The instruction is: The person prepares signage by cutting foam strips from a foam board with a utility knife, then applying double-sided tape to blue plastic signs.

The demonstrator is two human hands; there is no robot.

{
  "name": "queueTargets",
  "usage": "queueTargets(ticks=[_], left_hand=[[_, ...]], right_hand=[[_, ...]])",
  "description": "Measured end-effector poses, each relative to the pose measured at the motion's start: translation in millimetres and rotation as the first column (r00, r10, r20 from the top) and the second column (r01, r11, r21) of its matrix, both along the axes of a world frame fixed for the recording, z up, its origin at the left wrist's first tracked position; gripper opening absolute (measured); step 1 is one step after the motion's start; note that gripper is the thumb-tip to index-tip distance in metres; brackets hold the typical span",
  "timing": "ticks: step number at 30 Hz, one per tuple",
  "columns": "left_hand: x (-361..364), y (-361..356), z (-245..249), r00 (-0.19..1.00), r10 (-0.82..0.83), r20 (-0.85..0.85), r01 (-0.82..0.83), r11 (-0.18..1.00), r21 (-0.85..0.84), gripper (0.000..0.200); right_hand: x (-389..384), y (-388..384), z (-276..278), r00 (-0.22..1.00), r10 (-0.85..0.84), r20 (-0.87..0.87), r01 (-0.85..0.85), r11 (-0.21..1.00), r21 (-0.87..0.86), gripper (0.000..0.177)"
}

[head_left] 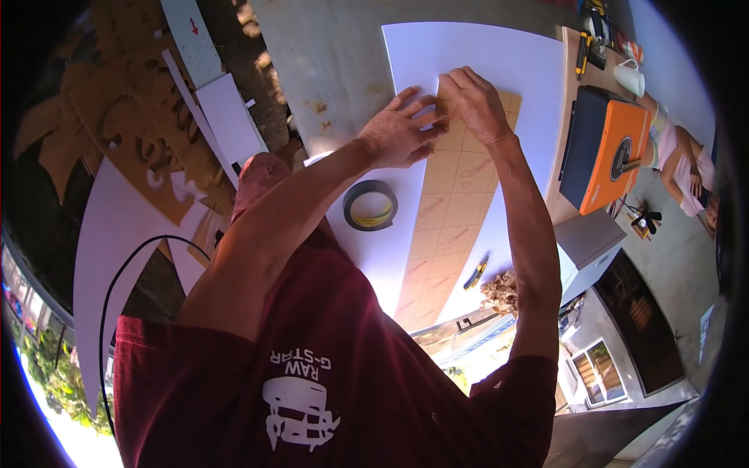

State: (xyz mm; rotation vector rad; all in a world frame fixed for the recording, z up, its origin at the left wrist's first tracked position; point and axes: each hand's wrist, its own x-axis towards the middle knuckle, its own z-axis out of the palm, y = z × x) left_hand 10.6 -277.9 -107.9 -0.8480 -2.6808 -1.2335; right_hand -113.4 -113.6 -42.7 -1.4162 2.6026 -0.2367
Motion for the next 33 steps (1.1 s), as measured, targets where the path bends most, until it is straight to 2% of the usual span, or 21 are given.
queueTargets(ticks=[4,10,13,19,22,23,24,25,26,29,30,33], left_hand=[[0.4,0.9,-1.3,1.000,0.003,-0.002,-0.003,1.000,0.004,0.045],[0.9,0.1,-1.9,1.000,0.002,-0.012,-0.002,1.000,0.005,0.046],[0.6,0.0,-1.7,1.000,0.005,-0.018,-0.005,1.000,-0.005,0.046],[0.5,-0.2,-0.5,1.000,0.008,-0.016,-0.008,1.000,-0.016,0.046],[0.8,-0.3,0.8,1.000,-0.002,-0.004,0.001,0.999,-0.034,0.047],[0.6,-0.4,1.5,1.000,-0.001,-0.002,0.001,0.999,-0.033,0.047],[-0.2,-0.3,1.0,1.000,0.000,-0.003,0.000,0.999,-0.032,0.047],[0.1,0.0,1.1,1.000,0.001,-0.001,-0.001,1.000,-0.031,0.047],[0.9,0.4,1.5,1.000,-0.002,0.001,0.002,0.999,-0.033,0.048],[1.9,-0.2,3.5,1.000,-0.007,-0.007,0.007,0.999,-0.036,0.048],[3.3,0.2,3.8,1.000,0.004,-0.014,-0.004,0.999,-0.032,0.048],[8.2,4.5,3.9,0.999,0.005,-0.033,-0.007,0.997,-0.079,0.048]], right_hand=[[-7.4,-1.1,0.1,0.960,0.224,-0.167,-0.206,0.971,0.118,0.013],[-17.5,-5.9,-4.3,0.885,0.394,-0.248,-0.337,0.909,0.244,0.011],[-18.7,-6.8,-10.6,0.875,0.414,-0.251,-0.332,0.891,0.311,0.012],[-13.1,6.1,-12.0,0.906,0.347,-0.244,-0.275,0.918,0.286,0.015],[5.0,12.2,-13.1,0.976,0.097,-0.196,-0.082,0.993,0.079,0.013],[12.3,13.4,-15.7,0.989,-0.132,-0.069,0.131,0.991,-0.019,0.015],[19.3,10.2,-16.2,0.937,-0.341,0.076,0.347,0.934,-0.090,0.018],[25.3,7.6,-15.8,0.824,-0.516,0.234,0.552,0.824,-0.125,0.022],[28.4,6.3,-13.6,0.695,-0.642,0.323,0.687,0.726,-0.035,0.039],[26.7,-6.3,-11.7,0.371,-0.841,0.393,0.850,0.478,0.220,0.050],[27.8,-13.1,-12.6,0.452,-0.838,0.305,0.841,0.515,0.167,0.053],[27.9,-22.0,-19.7,0.440,-0.838,0.322,0.825,0.519,0.224,0.050]])
